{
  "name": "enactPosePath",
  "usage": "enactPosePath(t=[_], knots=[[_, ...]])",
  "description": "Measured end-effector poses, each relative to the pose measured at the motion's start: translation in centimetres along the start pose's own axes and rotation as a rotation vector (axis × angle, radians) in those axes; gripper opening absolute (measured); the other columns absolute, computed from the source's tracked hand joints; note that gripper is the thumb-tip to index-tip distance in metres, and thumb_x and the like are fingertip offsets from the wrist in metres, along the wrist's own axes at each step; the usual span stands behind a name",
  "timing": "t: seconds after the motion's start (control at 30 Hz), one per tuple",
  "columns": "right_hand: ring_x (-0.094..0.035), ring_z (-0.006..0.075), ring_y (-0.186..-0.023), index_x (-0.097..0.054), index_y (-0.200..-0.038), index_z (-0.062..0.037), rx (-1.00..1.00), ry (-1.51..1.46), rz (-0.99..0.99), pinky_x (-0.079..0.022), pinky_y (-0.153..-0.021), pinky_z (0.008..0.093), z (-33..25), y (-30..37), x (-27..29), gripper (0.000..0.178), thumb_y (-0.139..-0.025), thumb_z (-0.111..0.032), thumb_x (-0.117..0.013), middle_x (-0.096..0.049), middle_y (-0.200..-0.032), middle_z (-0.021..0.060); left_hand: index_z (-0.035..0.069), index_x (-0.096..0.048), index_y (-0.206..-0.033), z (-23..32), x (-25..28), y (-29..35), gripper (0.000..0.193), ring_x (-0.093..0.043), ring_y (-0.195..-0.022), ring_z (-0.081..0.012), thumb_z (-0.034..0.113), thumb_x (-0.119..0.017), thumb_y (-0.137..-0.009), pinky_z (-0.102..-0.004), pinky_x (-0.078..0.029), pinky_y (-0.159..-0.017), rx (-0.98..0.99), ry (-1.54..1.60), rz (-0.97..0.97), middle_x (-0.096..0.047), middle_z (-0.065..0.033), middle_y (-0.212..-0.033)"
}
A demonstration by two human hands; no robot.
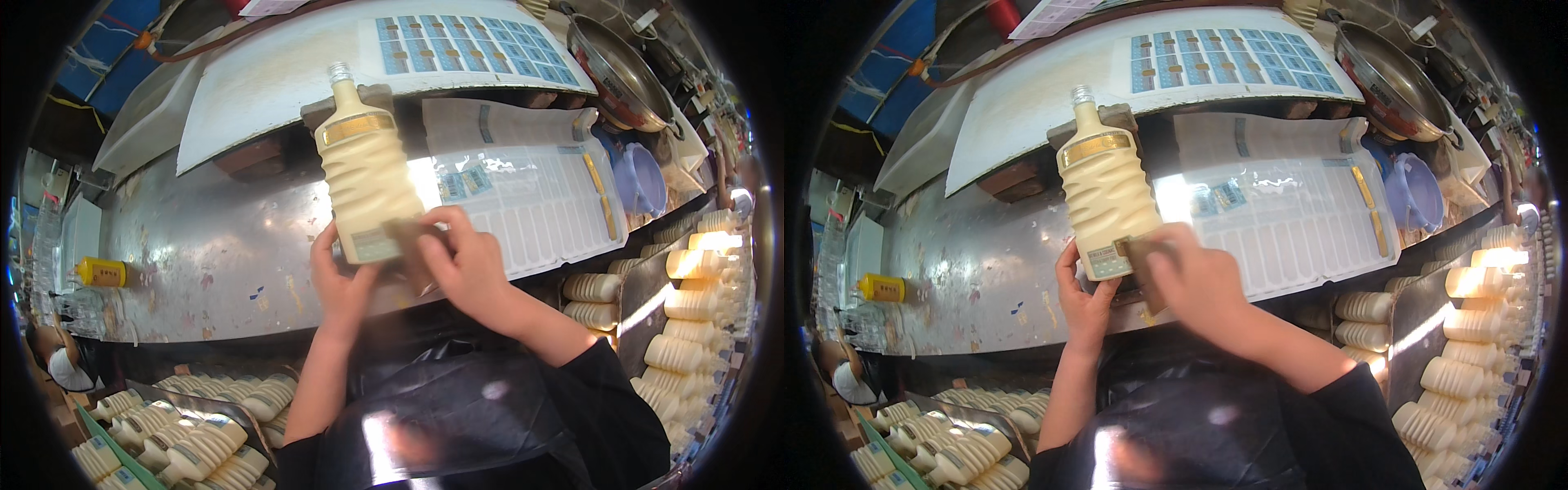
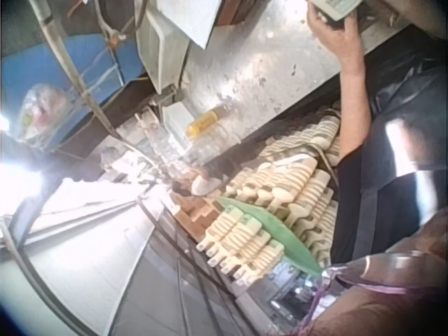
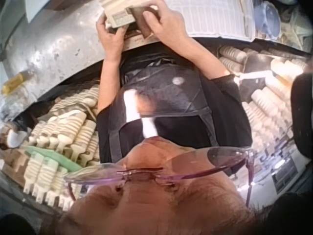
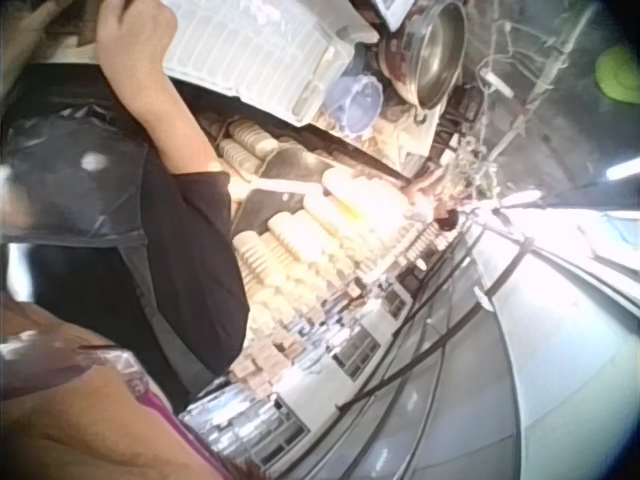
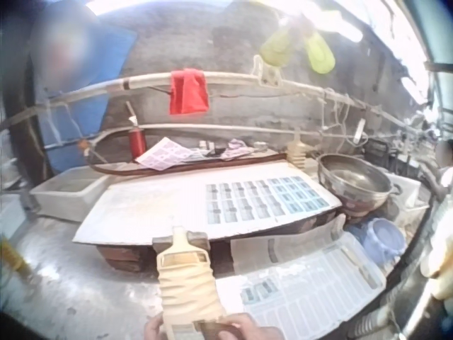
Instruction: The person applies adhesive labels to cream-colored plastic bottles. They peel labels from a sheet, position them on the bottle body, and smooth them with a small tool. Finished bottles are placed on a nearby tray.
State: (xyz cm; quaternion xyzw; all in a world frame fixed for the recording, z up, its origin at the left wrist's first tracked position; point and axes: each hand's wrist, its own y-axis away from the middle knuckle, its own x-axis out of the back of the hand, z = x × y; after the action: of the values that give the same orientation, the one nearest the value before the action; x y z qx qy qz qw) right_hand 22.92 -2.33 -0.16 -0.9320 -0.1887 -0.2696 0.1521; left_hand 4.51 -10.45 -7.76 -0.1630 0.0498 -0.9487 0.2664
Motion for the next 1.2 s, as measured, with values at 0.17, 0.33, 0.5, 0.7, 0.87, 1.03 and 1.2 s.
enactPosePath(t=[0.17,0.33,0.5,0.7,0.87,1.03,1.2], knots=[[-0.054,0.0191,-0.051,-0.058,-0.116,-0.0087,-0.241,-0.185,0.011,-0.040,-0.052,0.0349,5.1,0.2,-0.3,0.020,-0.098,-0.017,-0.061,-0.058,-0.060,0.0085,-0.001,-0.043,-0.146,-0.3,0.1,-0.2,0.079,-0.049,-0.136,-0.0266,0.017,-0.087,-0.083,-0.0404,-0.035,-0.118,-0.036,0.001,0.010,-0.052,-0.0151,-0.144],[-0.053,0.0164,-0.053,-0.059,-0.117,-0.0080,-0.214,-0.252,0.084,-0.040,-0.053,0.0333,4.6,-0.3,0.2,0.021,-0.098,-0.016,-0.061,-0.058,-0.061,0.0073,0.001,-0.050,-0.140,0.1,0.2,-0.4,0.073,-0.051,-0.132,-0.0266,0.014,-0.088,-0.079,-0.0393,-0.037,-0.116,-0.104,-0.113,0.068,-0.055,-0.0135,-0.140],[-0.065,0.0351,-0.059,-0.060,-0.115,-0.0089,-0.047,-0.156,-0.041,-0.049,-0.058,0.0447,-3.0,-0.3,2.2,0.020,-0.097,-0.017,-0.060,-0.064,-0.066,0.0155,0.004,-0.057,-0.129,3.6,-0.8,-1.1,0.066,-0.055,-0.124,-0.0298,0.008,-0.085,-0.070,-0.0400,-0.041,-0.110,-0.342,-0.288,0.154,-0.058,-0.0129,-0.130],[-0.065,0.0338,-0.056,-0.059,-0.113,-0.0090,0.072,0.135,-0.019,-0.048,-0.054,0.0409,-2.9,-1.0,2.1,0.017,-0.097,-0.014,-0.062,-0.065,-0.065,0.0131,0.004,-0.059,-0.127,4.9,-0.8,-1.1,0.066,-0.055,-0.120,-0.0327,0.008,-0.085,-0.067,-0.0430,-0.043,-0.105,-0.380,-0.406,0.172,-0.059,-0.0140,-0.127],[-0.063,0.0396,-0.059,-0.060,-0.114,-0.0118,-0.115,0.018,-0.003,-0.046,-0.057,0.0489,0.0,-0.3,1.5,0.018,-0.098,-0.018,-0.060,-0.063,-0.063,0.0155,0.003,-0.057,-0.131,2.7,-0.4,-0.7,0.072,-0.055,-0.125,-0.0315,0.012,-0.091,-0.068,-0.0417,-0.042,-0.110,-0.301,-0.294,0.142,-0.059,-0.0142,-0.130],[-0.056,0.0230,-0.053,-0.060,-0.113,-0.0088,-0.270,-0.220,0.024,-0.043,-0.055,0.0376,3.1,-0.4,-0.3,0.017,-0.099,-0.019,-0.059,-0.058,-0.059,0.0094,0.001,-0.052,-0.137,0.6,0.9,-0.5,0.078,-0.053,-0.131,-0.0297,0.012,-0.091,-0.070,-0.0413,-0.039,-0.115,-0.153,-0.209,0.068,-0.056,-0.0149,-0.137],[-0.048,0.0061,-0.059,-0.063,-0.115,-0.0079,-0.429,-0.458,0.019,-0.039,-0.055,0.0288,5.5,-0.4,-1.6,0.018,-0.101,-0.018,-0.059,-0.054,-0.063,-0.0015,0.002,-0.043,-0.144,-0.9,0.3,-0.8,0.083,-0.053,-0.132,-0.0285,0.013,-0.090,-0.077,-0.0417,-0.037,-0.117,-0.061,-0.047,0.005,-0.055,-0.0159,-0.139]])
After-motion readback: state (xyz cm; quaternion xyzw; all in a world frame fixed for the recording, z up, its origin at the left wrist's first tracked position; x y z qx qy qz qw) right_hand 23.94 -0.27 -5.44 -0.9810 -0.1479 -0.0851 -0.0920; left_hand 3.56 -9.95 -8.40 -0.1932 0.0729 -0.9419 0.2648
